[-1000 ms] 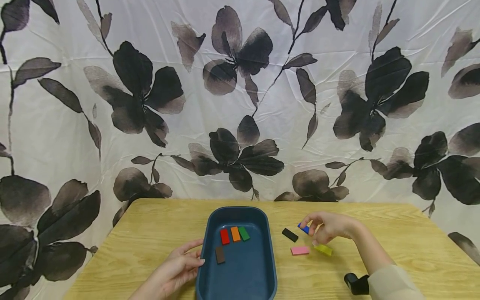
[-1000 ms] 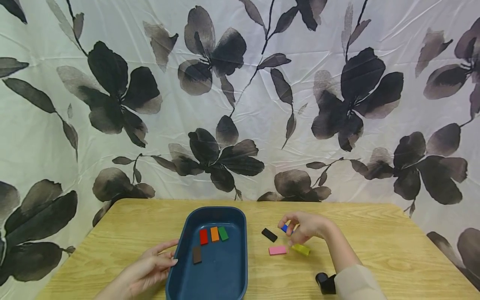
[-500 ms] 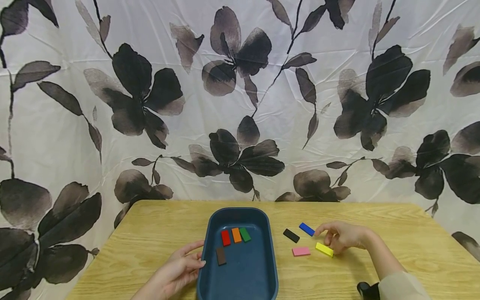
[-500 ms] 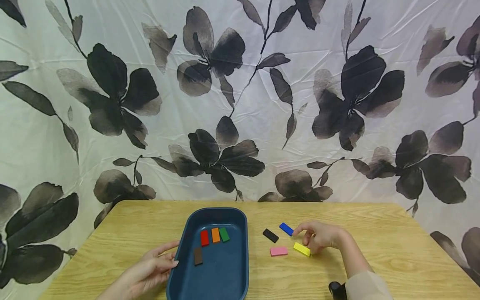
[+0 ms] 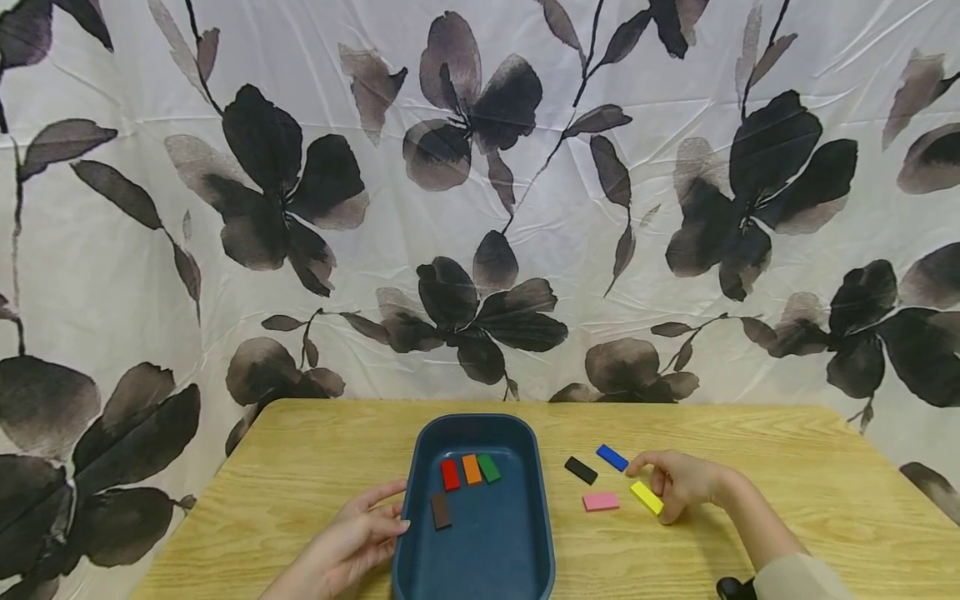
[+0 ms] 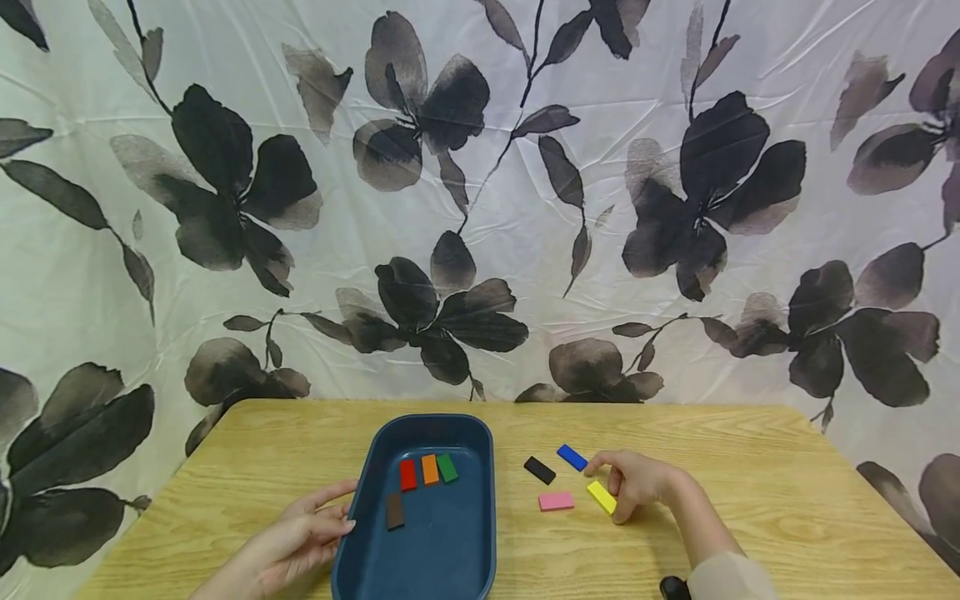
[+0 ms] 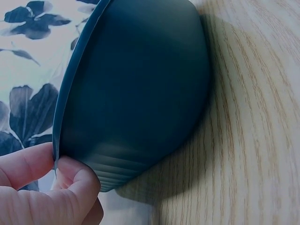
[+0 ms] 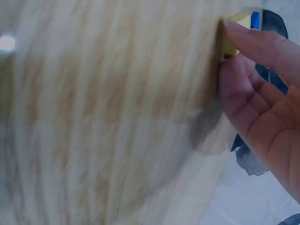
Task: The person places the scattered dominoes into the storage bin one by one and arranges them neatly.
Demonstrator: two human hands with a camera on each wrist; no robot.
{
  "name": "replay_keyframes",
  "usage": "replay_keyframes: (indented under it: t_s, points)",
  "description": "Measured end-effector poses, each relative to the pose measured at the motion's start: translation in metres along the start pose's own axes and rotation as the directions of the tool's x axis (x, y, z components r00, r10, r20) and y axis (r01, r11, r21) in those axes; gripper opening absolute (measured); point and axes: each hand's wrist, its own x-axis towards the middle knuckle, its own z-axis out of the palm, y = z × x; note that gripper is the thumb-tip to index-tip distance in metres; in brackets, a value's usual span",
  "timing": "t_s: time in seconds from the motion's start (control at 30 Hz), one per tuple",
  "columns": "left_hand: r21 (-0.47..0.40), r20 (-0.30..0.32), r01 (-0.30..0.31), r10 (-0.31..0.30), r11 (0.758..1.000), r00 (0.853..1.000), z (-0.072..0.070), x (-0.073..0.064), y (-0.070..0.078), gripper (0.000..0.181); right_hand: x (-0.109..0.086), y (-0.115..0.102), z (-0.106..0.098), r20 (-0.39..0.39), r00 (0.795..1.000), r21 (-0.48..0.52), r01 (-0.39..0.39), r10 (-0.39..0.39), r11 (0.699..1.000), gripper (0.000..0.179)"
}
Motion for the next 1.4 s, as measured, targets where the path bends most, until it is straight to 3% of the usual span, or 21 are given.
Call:
replay_keyframes:
  t_s: [0.3,0.9,1.4]
  points:
    - [-0.010,0.007,-0.004,0.004,1.000,1.000,0.000,0.000,-0.002,0.074,-0.002,-0.001,0.003,0.018,0.998,-0.056,0.055,-0.054,0.997,0.050]
    - [0.054,-0.024,-0.007,0.008,0.999,1.000,0.002,-0.001,0.002,0.072,-0.005,-0.006,-0.002,-0.028,0.999,-0.041,-0.038,0.036,0.998,0.048]
    - [0.073,-0.023,-0.004,0.006,0.997,1.000,0.000,-0.001,0.002,0.070,-0.002,-0.016,-0.003,-0.015,0.998,0.013,0.060,-0.060,0.998,0.049]
